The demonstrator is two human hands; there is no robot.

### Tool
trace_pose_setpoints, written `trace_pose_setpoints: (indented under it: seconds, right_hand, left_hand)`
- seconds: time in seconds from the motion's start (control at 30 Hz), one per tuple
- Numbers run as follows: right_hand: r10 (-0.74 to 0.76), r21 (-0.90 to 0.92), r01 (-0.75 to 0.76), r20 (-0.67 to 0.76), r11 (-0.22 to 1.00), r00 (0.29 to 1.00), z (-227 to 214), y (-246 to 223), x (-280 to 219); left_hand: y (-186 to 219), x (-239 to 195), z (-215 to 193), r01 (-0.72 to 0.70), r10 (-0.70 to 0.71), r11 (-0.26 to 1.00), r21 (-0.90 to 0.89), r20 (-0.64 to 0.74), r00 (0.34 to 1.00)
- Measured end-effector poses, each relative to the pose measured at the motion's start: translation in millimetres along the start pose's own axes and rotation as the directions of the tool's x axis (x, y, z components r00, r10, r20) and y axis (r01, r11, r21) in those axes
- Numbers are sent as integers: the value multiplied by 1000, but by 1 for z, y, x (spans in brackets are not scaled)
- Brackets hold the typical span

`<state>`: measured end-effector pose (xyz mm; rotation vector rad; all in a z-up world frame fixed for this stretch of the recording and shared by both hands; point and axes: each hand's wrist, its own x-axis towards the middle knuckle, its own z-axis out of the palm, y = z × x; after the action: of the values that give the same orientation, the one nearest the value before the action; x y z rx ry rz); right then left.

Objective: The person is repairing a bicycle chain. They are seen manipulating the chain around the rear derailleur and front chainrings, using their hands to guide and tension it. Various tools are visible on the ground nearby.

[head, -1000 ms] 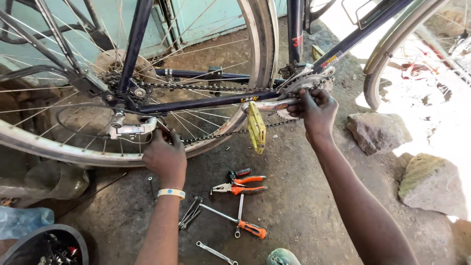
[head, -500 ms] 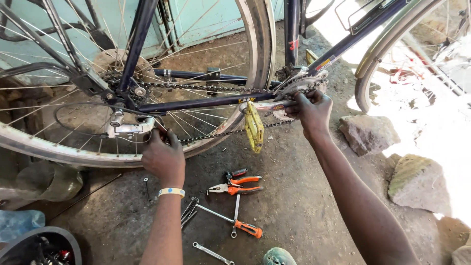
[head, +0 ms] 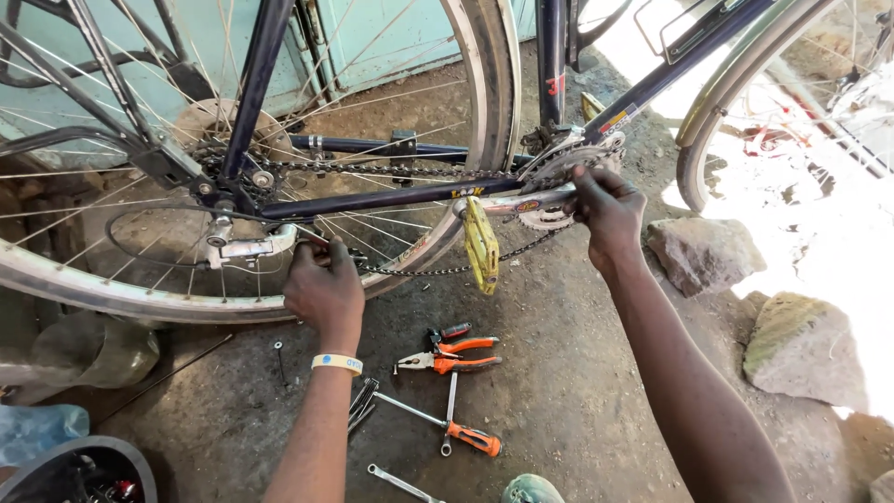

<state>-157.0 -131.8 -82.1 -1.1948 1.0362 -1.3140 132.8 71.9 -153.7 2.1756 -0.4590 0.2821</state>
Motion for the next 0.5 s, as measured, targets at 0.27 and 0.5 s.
trace_pose_setpoints:
  seconds: [0.27,0.5]
  right_hand:
    - [-34,68,43,-131,997,991,6,-11,10]
    - [-404,-394,539,377,744,833,-53,-41,36]
  left_hand:
    - [5,5,-5,70,-67,996,-51,56,996]
    - [8,-1,-14,6,-4,999,-42,48,999]
